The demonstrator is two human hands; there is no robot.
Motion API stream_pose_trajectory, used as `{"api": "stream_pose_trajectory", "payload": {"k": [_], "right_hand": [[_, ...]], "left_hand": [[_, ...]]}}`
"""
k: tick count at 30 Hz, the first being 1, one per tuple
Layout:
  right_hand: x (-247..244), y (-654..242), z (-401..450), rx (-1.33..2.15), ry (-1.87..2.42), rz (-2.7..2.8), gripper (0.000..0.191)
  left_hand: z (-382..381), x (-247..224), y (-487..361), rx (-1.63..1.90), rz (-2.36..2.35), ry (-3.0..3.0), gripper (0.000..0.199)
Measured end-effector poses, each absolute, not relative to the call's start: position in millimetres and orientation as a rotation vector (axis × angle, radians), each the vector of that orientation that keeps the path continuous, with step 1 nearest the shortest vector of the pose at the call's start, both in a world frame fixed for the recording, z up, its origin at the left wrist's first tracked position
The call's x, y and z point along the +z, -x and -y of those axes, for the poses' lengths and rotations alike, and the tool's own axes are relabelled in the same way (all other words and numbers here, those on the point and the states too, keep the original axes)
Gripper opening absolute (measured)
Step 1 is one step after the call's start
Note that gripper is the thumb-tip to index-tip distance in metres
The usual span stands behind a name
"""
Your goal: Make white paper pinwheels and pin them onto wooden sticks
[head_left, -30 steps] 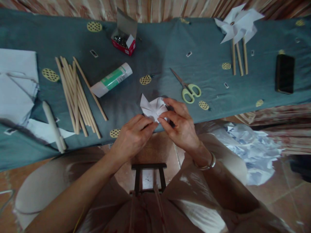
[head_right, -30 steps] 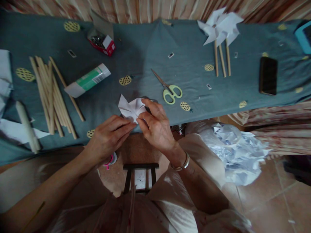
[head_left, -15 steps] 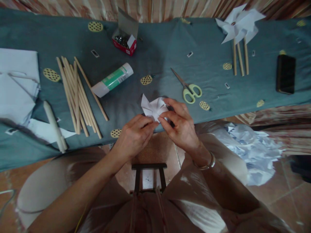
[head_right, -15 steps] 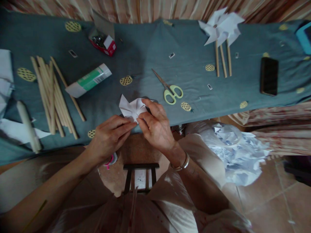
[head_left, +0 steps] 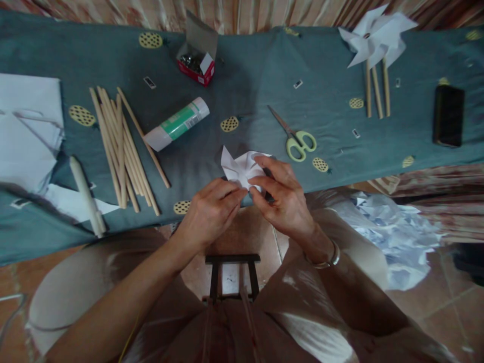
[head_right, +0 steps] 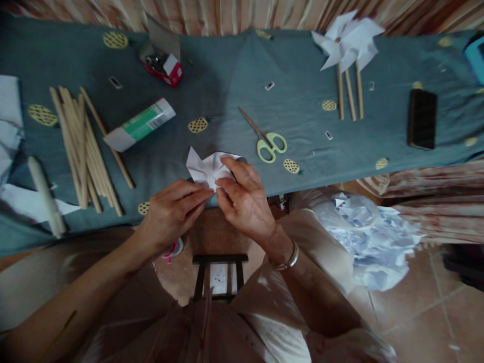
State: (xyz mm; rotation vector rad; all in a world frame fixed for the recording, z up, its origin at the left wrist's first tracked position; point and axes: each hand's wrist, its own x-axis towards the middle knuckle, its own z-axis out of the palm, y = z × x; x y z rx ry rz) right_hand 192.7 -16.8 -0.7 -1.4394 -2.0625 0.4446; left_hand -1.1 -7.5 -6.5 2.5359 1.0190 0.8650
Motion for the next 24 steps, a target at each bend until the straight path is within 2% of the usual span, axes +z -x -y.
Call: {"api": "stream_pose_trajectory", "payload": {"k": [24], "right_hand": [[-0.8,-190.1,18.8,0.478,1.483,2.107,0.026]], "left_hand": [[3.7,-7.1,2.1,0.794,-1.026,-2.450,0.016]]}}
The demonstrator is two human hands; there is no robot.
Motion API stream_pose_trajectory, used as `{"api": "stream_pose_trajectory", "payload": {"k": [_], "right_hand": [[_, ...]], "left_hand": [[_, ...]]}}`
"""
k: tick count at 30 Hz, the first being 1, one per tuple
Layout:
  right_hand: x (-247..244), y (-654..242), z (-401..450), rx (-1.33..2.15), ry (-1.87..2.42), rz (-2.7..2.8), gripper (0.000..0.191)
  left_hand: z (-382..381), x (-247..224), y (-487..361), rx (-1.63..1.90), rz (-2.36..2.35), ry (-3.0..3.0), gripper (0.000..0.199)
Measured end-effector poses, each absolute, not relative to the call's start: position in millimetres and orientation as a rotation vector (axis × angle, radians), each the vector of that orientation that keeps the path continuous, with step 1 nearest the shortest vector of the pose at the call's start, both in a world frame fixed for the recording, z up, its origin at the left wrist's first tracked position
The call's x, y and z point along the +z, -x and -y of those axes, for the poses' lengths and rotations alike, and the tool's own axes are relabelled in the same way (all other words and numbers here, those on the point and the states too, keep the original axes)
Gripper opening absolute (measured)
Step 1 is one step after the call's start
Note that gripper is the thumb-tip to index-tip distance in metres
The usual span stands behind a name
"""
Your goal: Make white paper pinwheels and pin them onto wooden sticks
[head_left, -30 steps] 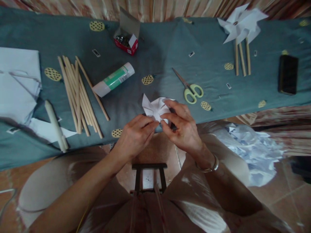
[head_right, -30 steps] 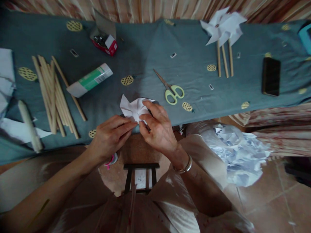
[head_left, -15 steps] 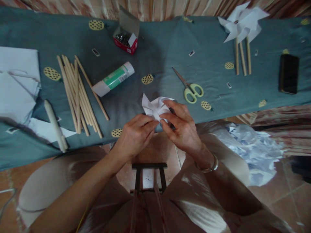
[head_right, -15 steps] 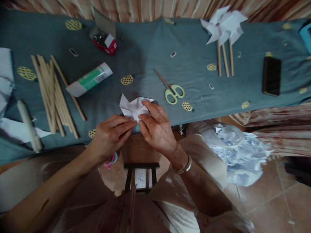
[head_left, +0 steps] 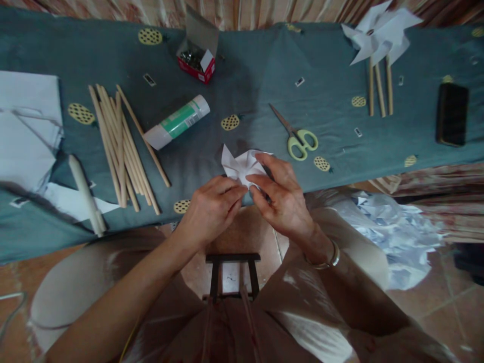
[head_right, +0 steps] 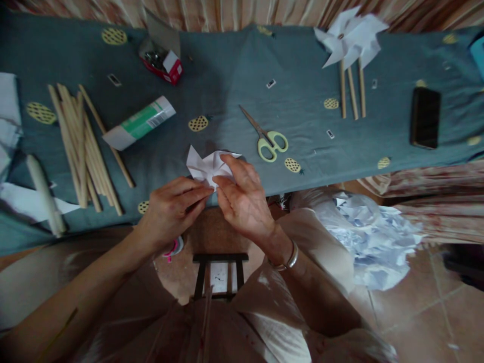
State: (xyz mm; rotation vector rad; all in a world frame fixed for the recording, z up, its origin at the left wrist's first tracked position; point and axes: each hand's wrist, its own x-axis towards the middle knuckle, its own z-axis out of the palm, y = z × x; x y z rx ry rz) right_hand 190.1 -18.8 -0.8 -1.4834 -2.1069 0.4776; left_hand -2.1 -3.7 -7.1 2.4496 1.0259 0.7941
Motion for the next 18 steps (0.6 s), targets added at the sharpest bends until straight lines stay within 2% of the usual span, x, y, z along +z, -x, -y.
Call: {"api": "stream_pose_trajectory", "payload": {"k": [6,18], "right_hand": [[-2.2,-189.3,19.8,0.478,1.481,2.132,0.032],[-1.7,-185.6,21.8,0.306,1.475,2.300,0.033]], "left_hand": [[3.1,-5.5,2.6,0.793,-1.031,-2.455,0.017],[2.5,-5.5,2.1,0.789,-1.040,-2.437,0.017]]}}
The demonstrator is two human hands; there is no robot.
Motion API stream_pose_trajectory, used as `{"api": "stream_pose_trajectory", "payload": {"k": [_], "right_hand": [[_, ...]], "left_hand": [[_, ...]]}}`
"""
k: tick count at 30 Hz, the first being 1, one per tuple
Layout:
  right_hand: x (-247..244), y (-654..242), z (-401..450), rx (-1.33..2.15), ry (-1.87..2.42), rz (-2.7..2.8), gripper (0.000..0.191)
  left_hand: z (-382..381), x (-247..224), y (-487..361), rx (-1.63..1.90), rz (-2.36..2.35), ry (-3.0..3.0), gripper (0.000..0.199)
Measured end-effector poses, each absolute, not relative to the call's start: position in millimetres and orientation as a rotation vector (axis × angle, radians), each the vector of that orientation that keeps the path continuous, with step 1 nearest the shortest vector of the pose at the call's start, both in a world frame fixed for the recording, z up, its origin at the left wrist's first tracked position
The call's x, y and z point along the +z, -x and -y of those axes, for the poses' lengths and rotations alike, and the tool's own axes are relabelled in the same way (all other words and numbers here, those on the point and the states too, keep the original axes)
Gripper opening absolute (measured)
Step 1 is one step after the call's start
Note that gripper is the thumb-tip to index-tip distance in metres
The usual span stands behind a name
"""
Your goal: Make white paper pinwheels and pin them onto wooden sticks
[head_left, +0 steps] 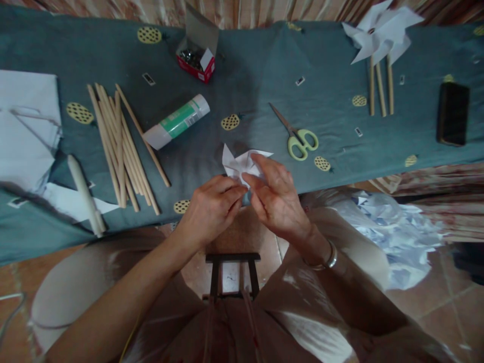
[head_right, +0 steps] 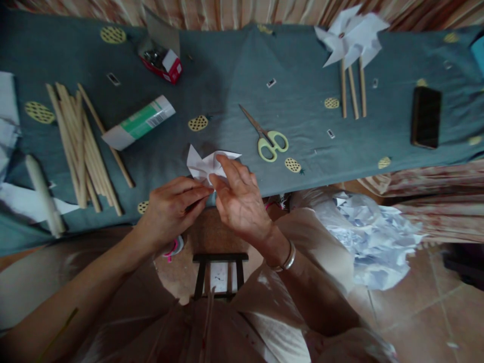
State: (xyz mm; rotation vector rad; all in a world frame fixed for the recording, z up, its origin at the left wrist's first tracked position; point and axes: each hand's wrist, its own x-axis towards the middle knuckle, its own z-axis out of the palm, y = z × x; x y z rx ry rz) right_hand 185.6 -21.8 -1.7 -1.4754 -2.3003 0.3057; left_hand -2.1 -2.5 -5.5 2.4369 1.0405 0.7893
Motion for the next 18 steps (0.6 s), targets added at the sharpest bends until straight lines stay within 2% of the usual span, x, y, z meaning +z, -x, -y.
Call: {"api": "stream_pose_trajectory", "payload": {"k": [9,18], "right_hand": [[0,-180,22,0.461,1.437,2.238,0.037],[-4,-181,20,0.387,1.407,2.258,0.036]], "left_hand": [[4,-3,4,0.795,-1.020,-2.397,0.016],[-6,4,22,0.911,-1.194,-2.261,0.015]]}}
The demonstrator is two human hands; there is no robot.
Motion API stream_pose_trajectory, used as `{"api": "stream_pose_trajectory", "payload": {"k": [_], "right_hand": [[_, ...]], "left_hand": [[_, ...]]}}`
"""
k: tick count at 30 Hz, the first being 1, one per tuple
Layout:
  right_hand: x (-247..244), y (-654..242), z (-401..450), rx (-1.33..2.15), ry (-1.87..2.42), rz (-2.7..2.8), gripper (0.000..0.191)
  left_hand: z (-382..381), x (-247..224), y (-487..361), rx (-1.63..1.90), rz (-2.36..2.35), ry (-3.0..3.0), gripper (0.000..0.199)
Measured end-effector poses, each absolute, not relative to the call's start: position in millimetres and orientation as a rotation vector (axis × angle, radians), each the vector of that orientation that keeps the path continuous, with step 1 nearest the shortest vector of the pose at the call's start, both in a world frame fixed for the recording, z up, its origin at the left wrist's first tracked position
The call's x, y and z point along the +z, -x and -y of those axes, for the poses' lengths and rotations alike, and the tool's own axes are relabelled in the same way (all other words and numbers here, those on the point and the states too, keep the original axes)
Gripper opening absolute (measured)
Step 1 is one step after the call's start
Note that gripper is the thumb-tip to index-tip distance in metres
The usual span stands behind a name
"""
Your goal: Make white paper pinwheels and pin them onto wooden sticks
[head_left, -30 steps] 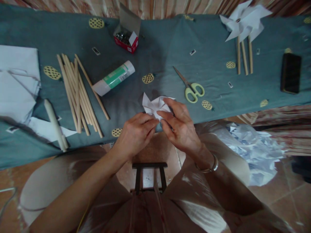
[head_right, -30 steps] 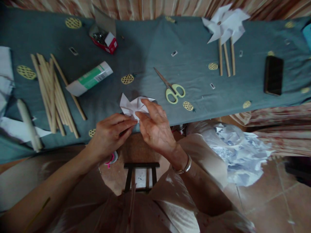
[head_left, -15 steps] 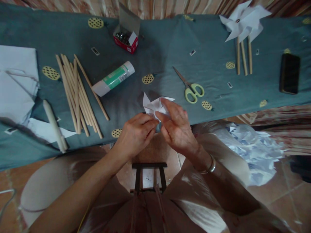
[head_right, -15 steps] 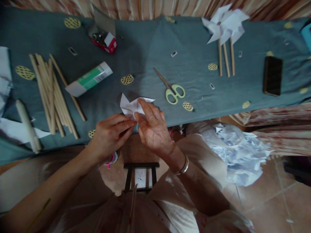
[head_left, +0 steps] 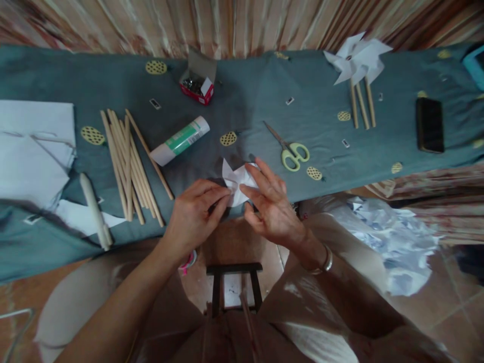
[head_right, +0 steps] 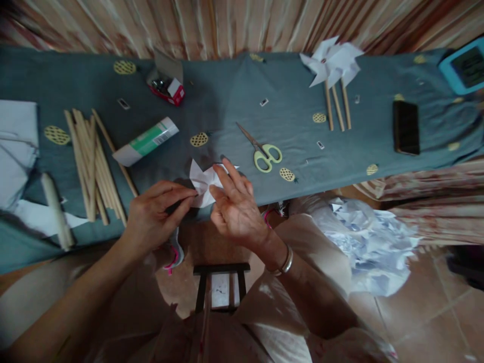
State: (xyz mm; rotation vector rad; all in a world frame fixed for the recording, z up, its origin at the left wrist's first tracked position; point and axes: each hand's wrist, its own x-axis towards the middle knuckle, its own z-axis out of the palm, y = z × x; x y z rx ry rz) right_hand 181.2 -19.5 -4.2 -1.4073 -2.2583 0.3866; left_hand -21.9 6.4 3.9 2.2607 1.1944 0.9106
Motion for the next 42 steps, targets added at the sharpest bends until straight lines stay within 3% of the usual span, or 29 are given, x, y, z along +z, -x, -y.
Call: {"api": "stream_pose_trajectory", "payload": {"k": [9,13,26,35,42], "right_hand": [[-3,-183,16,0.236,1.360,2.336,0.029],[-3,-184,17,0.224,1.354,2.337,0.029],[-3,-187,4,0.520,1.303,2.087,0.030],[8,-165,14,0.373,1.254,2.176,0.032],[17,-163,12,0.534,1.181,2.036,0.034]], "left_hand": [[-17,-1,36,0.905,-1.344,-2.063,0.021],[-14,-2,35,0.871,-1.357,-1.852,0.033],[-10,4,17,0.979,-1.202,-0.885,0.069],[-3,17,1,1.080,-1.005,-0.584,0.056],[-6,15,1,1.168,-0.980,-0.640,0.050]]}}
